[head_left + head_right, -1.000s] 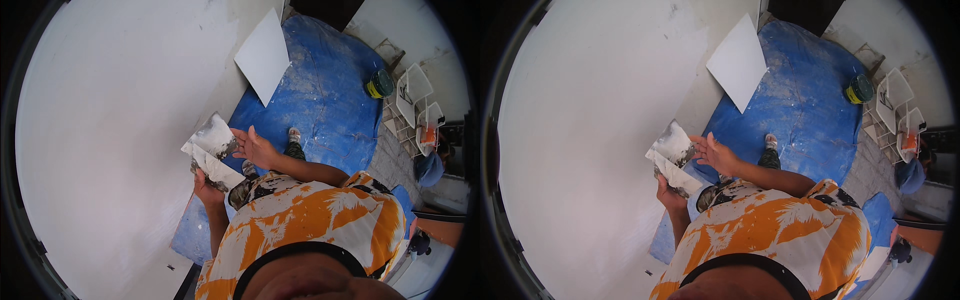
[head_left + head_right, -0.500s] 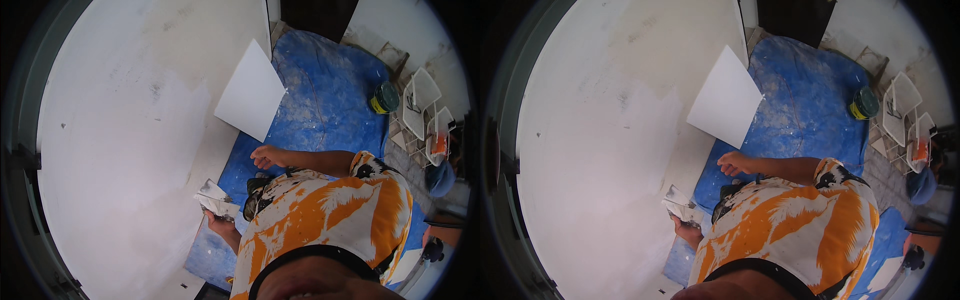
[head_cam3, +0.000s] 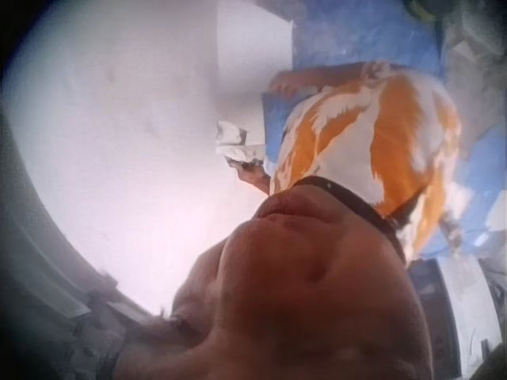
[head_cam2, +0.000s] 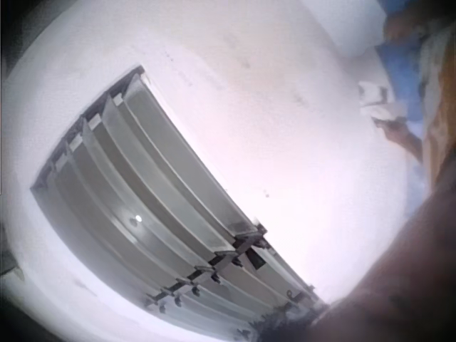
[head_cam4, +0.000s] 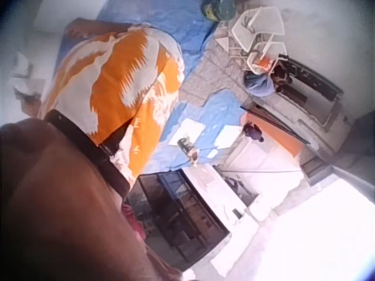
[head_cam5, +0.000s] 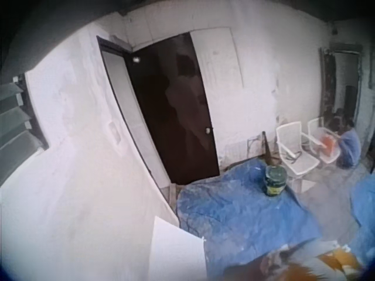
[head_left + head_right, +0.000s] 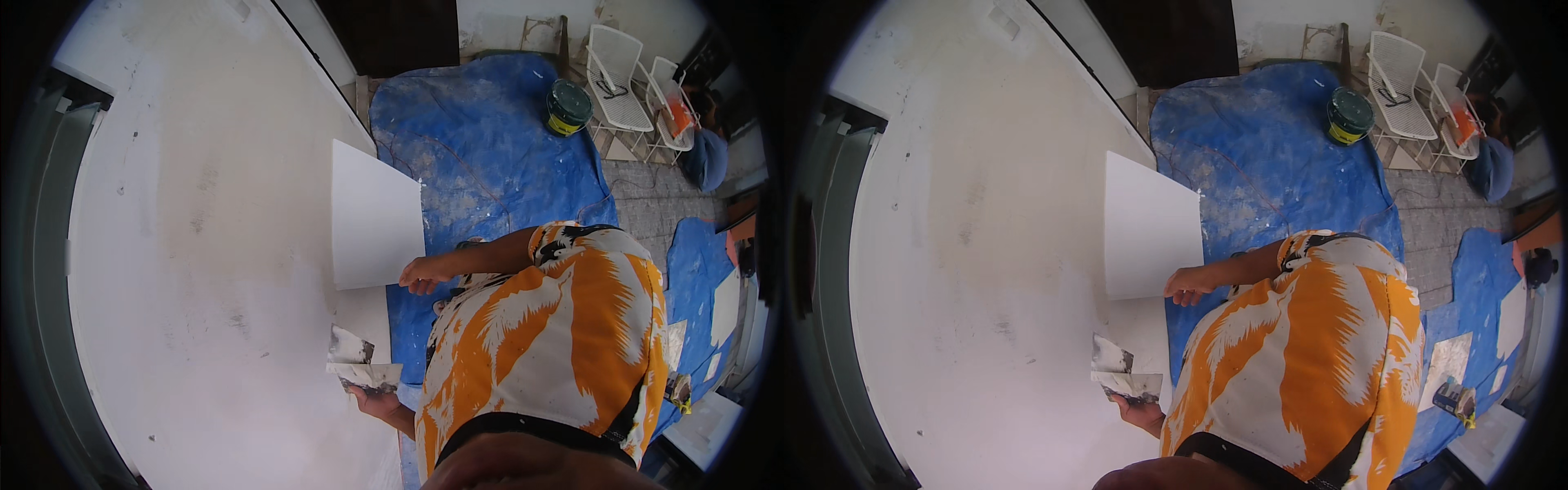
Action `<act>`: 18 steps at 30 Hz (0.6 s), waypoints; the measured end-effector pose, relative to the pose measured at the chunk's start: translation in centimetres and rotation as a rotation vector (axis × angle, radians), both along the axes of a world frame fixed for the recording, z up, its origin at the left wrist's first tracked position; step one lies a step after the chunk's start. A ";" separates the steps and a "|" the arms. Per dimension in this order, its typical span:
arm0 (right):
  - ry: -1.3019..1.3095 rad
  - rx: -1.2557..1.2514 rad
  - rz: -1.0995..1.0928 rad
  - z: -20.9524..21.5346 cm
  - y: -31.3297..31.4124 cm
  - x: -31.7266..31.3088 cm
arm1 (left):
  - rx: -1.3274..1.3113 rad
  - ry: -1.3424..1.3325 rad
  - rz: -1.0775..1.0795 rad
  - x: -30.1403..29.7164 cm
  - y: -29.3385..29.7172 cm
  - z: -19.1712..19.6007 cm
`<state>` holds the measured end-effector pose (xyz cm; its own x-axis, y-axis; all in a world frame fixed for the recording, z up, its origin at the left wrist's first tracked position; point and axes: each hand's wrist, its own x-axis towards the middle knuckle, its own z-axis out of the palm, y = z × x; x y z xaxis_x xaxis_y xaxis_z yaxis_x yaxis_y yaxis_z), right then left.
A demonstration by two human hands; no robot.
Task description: The person applies white wall compound to a wall using a putty knife and a hawk. They repeatedly scoop compound from the hawk and spread it on the wall surface, then scrape the excess back. The person also briefly handles a white rectangular board.
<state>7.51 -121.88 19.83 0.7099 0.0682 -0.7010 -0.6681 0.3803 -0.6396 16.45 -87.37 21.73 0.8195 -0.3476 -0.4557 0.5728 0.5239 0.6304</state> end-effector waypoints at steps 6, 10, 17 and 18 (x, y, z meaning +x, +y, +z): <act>-0.317 0.268 0.067 5.4 -2.5 2.2 | -0.057 -0.051 -0.070 -0.6 -8.6 3.3; -0.495 0.197 0.144 7.8 -3.6 5.2 | -0.204 -0.068 -0.024 -2.9 -13.6 3.0; -0.418 0.181 0.038 10.8 -6.8 5.8 | -0.377 0.033 0.404 -7.3 -19.8 6.7; -0.460 0.238 0.103 10.8 -7.4 5.3 | -0.379 0.024 0.497 -8.2 -20.4 7.3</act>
<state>12.81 -129.28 30.61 0.9218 0.2733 -0.2749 -0.3802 0.4981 -0.7793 8.25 -107.82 28.98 0.9157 -0.0684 -0.3960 0.2150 0.9160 0.3388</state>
